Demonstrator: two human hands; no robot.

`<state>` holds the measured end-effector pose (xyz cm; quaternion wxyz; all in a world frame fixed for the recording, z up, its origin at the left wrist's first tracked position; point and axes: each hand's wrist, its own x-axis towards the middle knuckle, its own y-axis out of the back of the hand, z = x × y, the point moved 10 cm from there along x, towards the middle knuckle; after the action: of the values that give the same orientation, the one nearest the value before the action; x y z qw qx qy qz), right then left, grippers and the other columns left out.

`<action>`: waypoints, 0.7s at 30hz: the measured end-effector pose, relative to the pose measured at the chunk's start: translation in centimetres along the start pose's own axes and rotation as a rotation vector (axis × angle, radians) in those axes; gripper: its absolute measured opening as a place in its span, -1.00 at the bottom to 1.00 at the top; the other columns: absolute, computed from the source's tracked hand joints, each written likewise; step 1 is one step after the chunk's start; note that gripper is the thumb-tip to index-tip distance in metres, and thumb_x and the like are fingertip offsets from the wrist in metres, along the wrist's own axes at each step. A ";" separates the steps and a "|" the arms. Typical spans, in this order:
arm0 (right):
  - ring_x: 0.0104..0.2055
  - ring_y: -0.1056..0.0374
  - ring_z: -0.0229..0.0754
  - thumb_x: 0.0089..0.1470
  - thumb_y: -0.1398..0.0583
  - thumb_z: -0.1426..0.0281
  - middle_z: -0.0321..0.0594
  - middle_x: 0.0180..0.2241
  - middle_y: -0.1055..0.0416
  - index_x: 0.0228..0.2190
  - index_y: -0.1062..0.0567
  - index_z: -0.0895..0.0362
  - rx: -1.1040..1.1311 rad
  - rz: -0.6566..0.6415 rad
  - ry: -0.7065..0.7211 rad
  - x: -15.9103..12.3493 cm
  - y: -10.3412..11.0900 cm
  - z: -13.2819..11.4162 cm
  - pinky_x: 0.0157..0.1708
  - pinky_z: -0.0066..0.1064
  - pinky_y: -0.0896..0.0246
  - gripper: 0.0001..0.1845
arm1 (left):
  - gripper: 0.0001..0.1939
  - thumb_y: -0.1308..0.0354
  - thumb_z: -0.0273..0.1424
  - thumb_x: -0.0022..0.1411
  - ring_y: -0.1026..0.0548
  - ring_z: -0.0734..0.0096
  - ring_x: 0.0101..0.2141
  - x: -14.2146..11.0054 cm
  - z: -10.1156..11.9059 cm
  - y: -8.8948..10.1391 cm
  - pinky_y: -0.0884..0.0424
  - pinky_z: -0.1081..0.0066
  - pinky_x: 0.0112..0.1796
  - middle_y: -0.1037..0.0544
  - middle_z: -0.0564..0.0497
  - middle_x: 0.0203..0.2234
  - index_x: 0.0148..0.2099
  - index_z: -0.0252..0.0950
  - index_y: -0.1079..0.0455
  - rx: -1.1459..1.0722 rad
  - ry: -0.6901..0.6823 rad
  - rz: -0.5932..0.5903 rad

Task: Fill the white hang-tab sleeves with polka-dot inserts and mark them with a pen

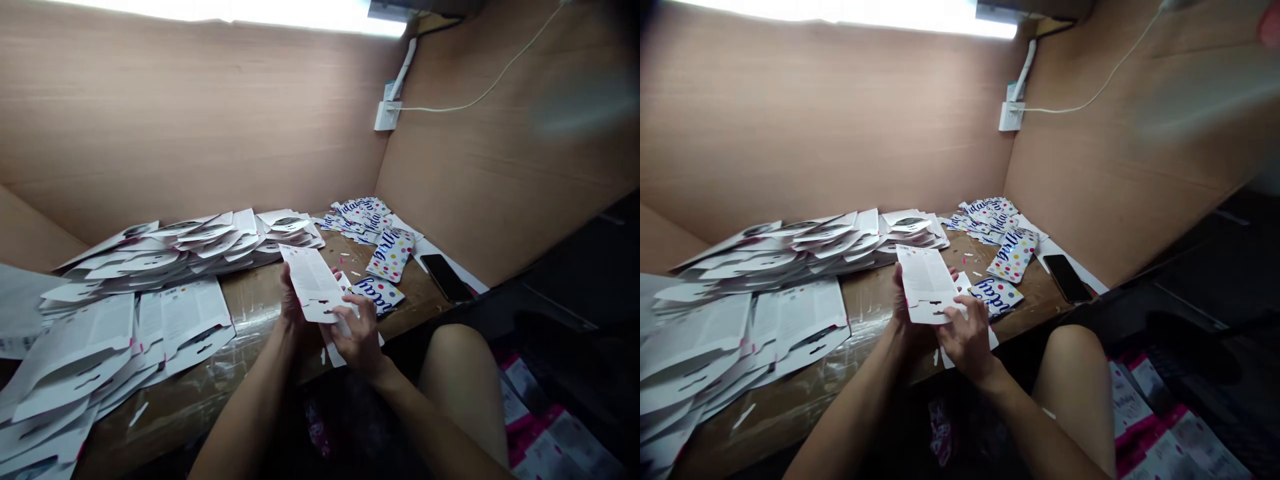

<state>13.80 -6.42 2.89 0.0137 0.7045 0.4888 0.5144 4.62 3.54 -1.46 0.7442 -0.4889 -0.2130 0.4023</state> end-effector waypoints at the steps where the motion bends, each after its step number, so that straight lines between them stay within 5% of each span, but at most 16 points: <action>1: 0.16 -0.31 0.22 0.18 -0.32 0.30 0.00 0.11 -0.35 -0.03 -0.59 -0.02 -0.043 -0.022 -0.018 -0.1 -0.1 0.3 0.19 0.18 -0.23 -0.70 | 0.12 -0.18 0.42 0.09 -0.55 -0.37 0.13 0.0 0.3 -0.1 -0.45 -0.23 0.13 -0.60 -0.40 0.11 0.34 -0.42 -0.36 -0.007 -0.009 -0.006; 4: 0.24 -0.24 0.32 0.12 -0.39 0.18 0.08 0.22 -0.28 0.10 -0.54 0.01 -0.114 -0.127 -0.068 -0.2 -0.9 1.2 0.25 0.23 -0.14 -0.47 | 0.04 -0.13 0.38 0.19 -0.55 -0.29 0.16 0.0 0.8 0.0 -0.45 -0.20 0.15 -0.61 -0.33 0.12 0.35 -0.38 -0.36 -0.010 -0.054 0.014; 7: 0.30 -0.21 0.36 0.11 -0.36 -0.03 0.15 0.28 -0.26 0.24 -0.44 0.08 0.056 -0.183 -0.155 0.1 -1.5 2.3 0.28 0.23 -0.14 -0.22 | -0.01 -0.12 0.34 0.23 -0.53 -0.23 0.19 0.0 1.2 0.0 -0.43 -0.18 0.18 -0.61 -0.30 0.13 0.37 -0.34 -0.34 -0.012 -0.100 0.024; 11: 0.05 -0.47 0.11 0.20 -0.25 0.01 0.09 0.08 -0.48 0.14 -0.47 0.13 0.657 -0.133 -0.635 -0.3 -2.6 6.2 -0.03 -0.07 -0.47 -0.38 | 0.04 -0.13 0.34 0.21 -0.45 -0.24 0.27 0.0 1.3 -0.6 -0.38 -0.18 0.23 -0.55 -0.33 0.20 0.41 -0.37 -0.30 -0.013 -0.102 -0.031; 15: -0.34 -0.49 -0.10 -0.04 -0.39 0.23 -0.15 -0.29 -0.59 -0.10 -0.53 0.15 1.167 -0.242 -1.004 -1.3 -6.0 5.8 -0.34 -0.31 -0.43 -0.54 | 0.04 -0.15 0.33 0.20 -0.40 -0.26 0.31 0.1 1.2 -1.3 -0.36 -0.20 0.24 -0.50 -0.30 0.26 0.45 -0.33 -0.25 0.027 -0.101 -0.061; 17: -0.44 -0.42 -0.16 -0.01 -0.38 0.19 -0.23 -0.38 -0.56 -0.13 -0.54 0.14 1.171 -0.183 -1.022 -1.3 -6.1 5.8 -0.44 -0.38 -0.36 -0.57 | 0.05 -0.16 0.33 0.19 -0.39 -0.28 0.32 0.0 1.1 -1.5 -0.37 -0.21 0.23 -0.50 -0.30 0.27 0.45 -0.32 -0.23 0.037 -0.097 -0.056; 21: -0.48 -0.32 -0.19 0.22 -0.24 0.00 -0.28 -0.47 -0.47 -0.16 -0.56 0.14 0.824 -0.086 -0.905 -1.2 -4.9 6.8 -0.50 -0.41 -0.25 -0.54 | 0.06 -0.15 0.35 0.17 -0.39 -0.31 0.31 -0.2 0.5 -2.0 -0.39 -0.21 0.23 -0.50 -0.32 0.25 0.42 -0.35 -0.26 0.007 -0.071 -0.058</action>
<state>15.52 -1.41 -3.73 -0.0329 0.7801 0.6210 -0.0679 4.94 3.29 0.56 0.7491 -0.4654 -0.2520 0.3985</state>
